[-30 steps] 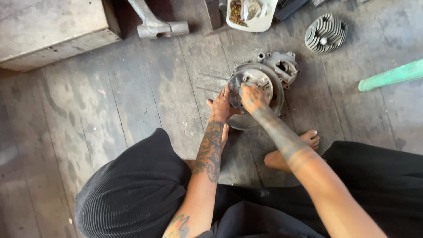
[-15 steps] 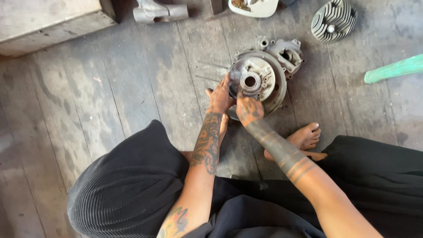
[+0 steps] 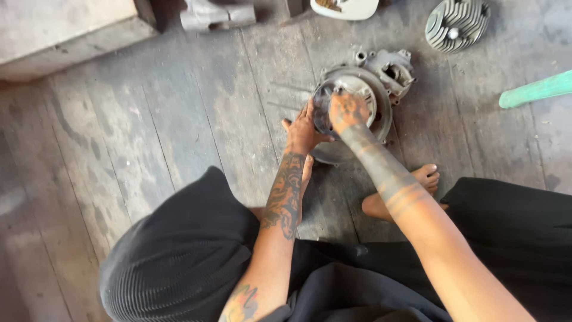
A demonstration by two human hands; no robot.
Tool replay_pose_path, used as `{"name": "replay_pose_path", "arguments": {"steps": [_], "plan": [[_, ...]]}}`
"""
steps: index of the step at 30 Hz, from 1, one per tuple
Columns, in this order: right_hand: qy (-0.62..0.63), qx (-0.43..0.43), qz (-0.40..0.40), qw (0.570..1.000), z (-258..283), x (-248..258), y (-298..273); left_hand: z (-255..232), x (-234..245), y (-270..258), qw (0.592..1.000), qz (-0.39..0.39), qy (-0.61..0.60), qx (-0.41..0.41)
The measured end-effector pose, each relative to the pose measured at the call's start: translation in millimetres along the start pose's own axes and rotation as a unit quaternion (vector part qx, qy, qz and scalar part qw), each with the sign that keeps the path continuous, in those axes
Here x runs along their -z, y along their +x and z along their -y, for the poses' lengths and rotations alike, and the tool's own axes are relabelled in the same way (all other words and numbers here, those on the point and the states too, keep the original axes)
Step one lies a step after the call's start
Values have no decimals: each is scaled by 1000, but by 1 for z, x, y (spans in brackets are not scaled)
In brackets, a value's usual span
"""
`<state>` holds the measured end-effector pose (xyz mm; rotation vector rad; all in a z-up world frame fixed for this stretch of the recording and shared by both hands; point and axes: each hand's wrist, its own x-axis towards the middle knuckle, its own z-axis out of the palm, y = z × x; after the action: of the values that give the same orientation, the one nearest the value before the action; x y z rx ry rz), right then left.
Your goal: The person sits on the floor and uses a metal rod to scrape and clean the inside of a metallic mechanical housing. They rotate the part to access different areas and continue scraping the interior surfaces.
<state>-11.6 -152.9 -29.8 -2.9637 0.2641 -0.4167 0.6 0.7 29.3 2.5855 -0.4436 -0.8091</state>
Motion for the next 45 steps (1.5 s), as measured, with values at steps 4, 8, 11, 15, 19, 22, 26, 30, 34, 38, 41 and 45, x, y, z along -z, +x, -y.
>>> {"name": "replay_pose_path", "arguments": {"steps": [4,8,11,15,19,22,26,30,34,38,41,45], "plan": [[146,-108,298,937,14,83,19,1,-6,-2,1000,4,-8,17],[-95,103,224,964,-11,31,32,4,-10,3,1000,3,-8,16],[-139,180,187,956,-20,36,42,3,-10,4,1000,1,9,18],[-84,285,155,942,-47,89,62,-1,-10,0,1000,-8,11,13],[-136,376,11,917,-42,57,79,-2,-2,-6,1000,-7,7,9],[-127,413,-42,901,-13,81,94,-2,-6,-2,1000,-19,-4,3],[-266,297,291,870,-25,111,116,-1,-13,4,999,4,17,39],[-231,239,283,900,-9,124,102,2,-14,9,999,-10,14,30],[-118,252,103,955,-120,-27,20,0,-8,-4,1000,-6,12,8],[-131,211,43,968,-128,-62,4,-1,-7,0,1000,-14,16,6],[-148,221,204,942,-78,23,57,4,-13,7,999,-14,28,8],[-135,179,203,953,-105,27,37,8,-26,10,999,-15,49,1]]}}
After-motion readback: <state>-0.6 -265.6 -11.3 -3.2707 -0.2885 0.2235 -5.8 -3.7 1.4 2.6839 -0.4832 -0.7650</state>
